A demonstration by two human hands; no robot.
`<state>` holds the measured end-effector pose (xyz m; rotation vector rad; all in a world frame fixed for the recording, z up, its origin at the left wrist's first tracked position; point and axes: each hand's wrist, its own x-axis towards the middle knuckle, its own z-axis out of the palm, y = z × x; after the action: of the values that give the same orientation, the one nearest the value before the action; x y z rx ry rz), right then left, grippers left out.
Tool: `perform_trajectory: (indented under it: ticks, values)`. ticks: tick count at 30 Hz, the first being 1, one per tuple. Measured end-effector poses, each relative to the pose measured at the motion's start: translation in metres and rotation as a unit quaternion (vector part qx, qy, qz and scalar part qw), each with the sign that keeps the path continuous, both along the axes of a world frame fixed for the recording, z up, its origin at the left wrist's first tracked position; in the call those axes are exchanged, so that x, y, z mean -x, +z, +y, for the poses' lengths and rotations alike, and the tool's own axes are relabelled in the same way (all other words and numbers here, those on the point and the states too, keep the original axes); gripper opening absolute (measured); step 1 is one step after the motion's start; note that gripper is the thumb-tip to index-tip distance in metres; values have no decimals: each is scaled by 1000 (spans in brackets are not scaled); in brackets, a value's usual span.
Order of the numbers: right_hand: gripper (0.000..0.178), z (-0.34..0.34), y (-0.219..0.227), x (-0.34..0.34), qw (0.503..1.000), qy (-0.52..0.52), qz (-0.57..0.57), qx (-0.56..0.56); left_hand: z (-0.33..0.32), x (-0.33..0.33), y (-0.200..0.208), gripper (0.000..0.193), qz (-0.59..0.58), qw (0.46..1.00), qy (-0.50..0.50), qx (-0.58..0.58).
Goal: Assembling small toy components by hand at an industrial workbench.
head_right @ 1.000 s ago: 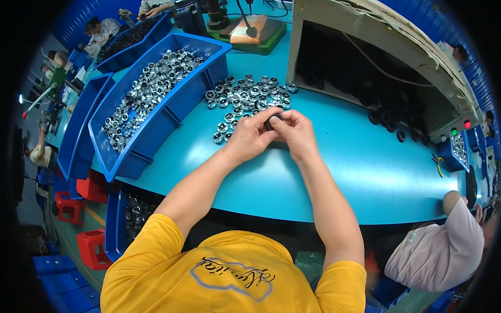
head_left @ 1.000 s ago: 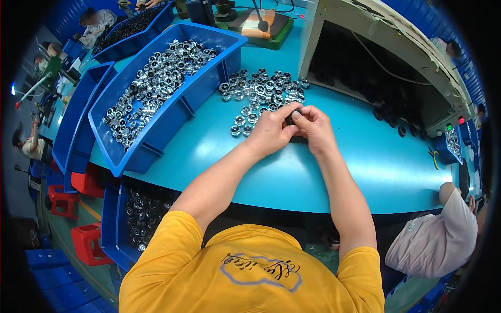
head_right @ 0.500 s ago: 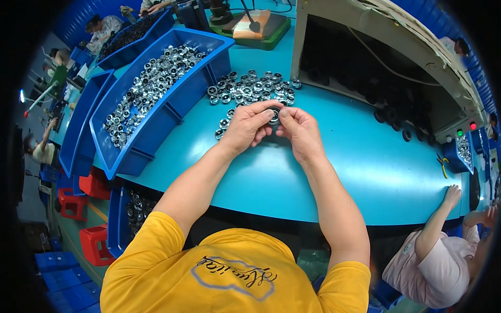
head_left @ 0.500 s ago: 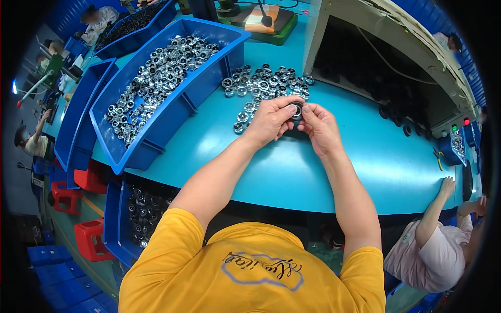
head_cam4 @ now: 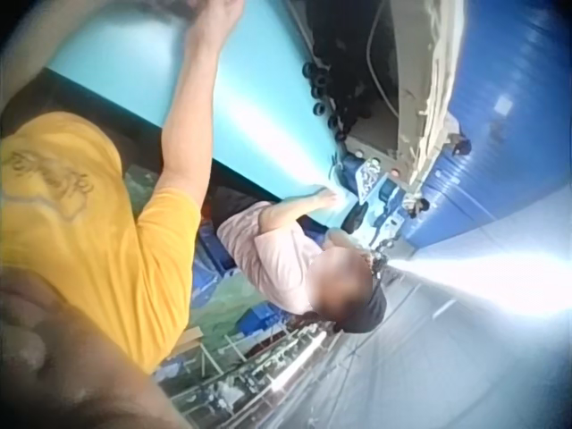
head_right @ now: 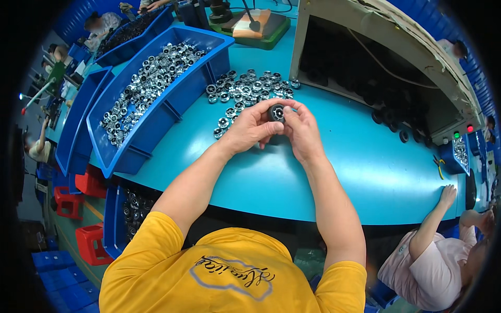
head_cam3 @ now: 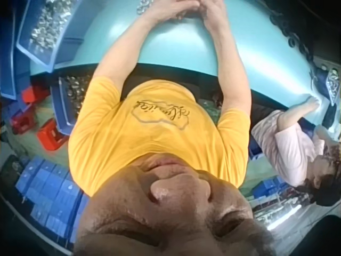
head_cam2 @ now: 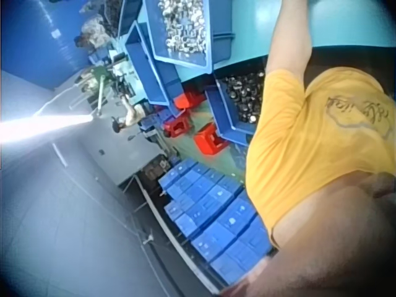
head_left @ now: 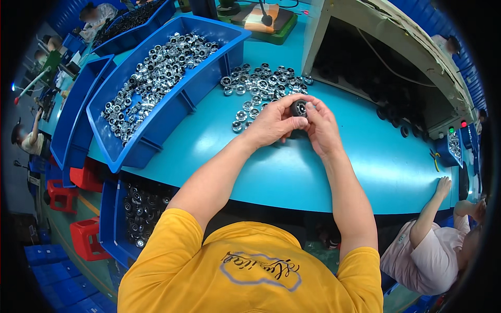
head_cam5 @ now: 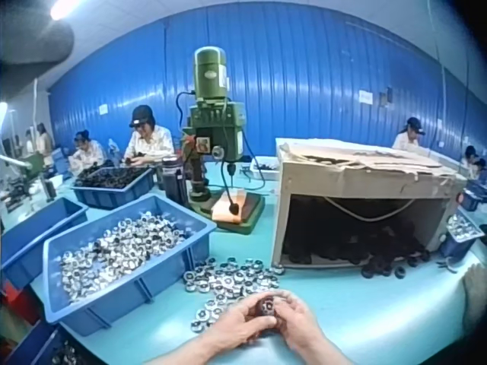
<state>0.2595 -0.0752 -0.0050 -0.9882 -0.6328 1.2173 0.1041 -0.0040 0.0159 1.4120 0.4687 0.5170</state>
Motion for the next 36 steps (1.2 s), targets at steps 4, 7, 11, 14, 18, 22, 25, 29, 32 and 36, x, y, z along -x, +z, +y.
perform_trajectory:
  ticks: [4, 7, 11, 14, 18, 22, 25, 29, 32, 36]
  values:
    - [34, -3, 7, -2, 999, 31, 30, -6, -4, -2, 1, 51, -1, 999, 25, -41]
    - [33, -2, 6, -2, 1000, 17, -13, 1, -4, -4, -9, 51, 10, 994, 40, -100]
    - [34, 6, -21, -1, 983, -61, -168, -28, -3, -10, -31, 49, 40, 947, 86, -307]
    - [33, 6, -23, 4, 966, -102, -235, -39, -1, -9, -34, 50, 58, 929, 90, -356]
    - [34, 5, -12, -2, 988, -58, -142, -23, -1, -7, -21, 41, 7, 995, 25, -96]
    - [38, 2, -5, -2, 995, -10, -95, -20, 5, -4, -21, 33, -8, 998, 52, 24]
    - [38, 2, -6, 3, 989, -15, -145, -18, 4, -4, -18, 29, -11, 993, 114, 42]
    - [38, 1, -2, 7, 983, -33, -182, -17, 4, -2, -16, 30, -12, 992, 115, 52]
    - [41, 3, -10, -2, 988, -36, -147, -13, 1, -5, -20, 31, -13, 996, 89, 21]
    - [43, -3, -8, -12, 999, -9, -54, 2, 0, -4, -15, 38, -11, 1000, 17, 7]
